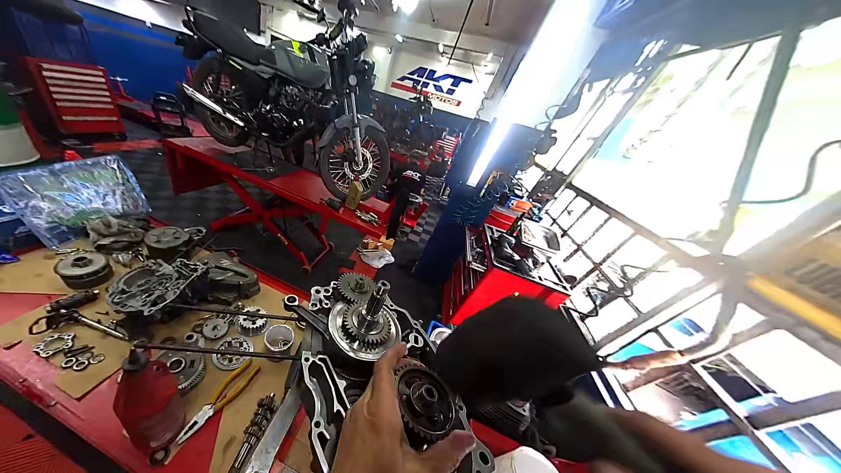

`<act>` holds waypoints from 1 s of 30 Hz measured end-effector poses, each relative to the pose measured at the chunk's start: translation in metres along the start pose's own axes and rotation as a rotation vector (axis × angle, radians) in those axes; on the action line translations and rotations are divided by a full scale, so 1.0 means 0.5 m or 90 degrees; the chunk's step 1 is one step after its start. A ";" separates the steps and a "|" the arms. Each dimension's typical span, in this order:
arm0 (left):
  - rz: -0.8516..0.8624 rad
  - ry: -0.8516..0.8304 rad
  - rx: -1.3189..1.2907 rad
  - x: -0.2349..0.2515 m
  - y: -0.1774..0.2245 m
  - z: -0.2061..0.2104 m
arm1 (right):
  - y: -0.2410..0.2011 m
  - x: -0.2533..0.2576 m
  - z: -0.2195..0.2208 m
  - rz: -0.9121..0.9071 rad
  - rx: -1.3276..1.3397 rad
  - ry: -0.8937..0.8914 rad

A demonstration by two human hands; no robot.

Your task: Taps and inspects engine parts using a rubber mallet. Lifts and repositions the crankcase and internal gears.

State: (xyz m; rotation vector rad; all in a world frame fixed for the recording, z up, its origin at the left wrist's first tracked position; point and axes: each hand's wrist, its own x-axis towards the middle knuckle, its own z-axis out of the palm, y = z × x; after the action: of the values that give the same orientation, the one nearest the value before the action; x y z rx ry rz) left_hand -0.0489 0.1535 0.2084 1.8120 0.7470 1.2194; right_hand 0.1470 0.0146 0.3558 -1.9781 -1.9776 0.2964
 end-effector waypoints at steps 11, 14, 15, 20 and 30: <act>-0.041 0.082 0.068 -0.003 -0.006 0.010 | -0.064 0.011 -0.029 -0.009 -0.053 0.058; -0.033 0.104 0.093 -0.007 -0.004 0.014 | -0.050 0.025 0.010 0.044 -0.132 -0.084; -0.022 0.105 0.094 -0.006 -0.003 0.016 | -0.041 0.029 0.009 0.038 -0.159 -0.088; -0.033 0.103 0.102 -0.007 -0.004 0.015 | -0.050 0.020 -0.028 0.004 -0.066 0.088; 0.046 0.111 -0.275 -0.002 -0.035 -0.020 | 0.051 0.036 -0.115 -0.096 0.105 0.257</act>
State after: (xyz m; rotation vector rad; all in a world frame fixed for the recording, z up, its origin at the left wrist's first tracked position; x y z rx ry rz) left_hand -0.0590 0.1641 0.1947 1.4006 0.4677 1.4722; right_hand 0.1925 0.0282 0.4010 -1.6238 -1.7655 0.0174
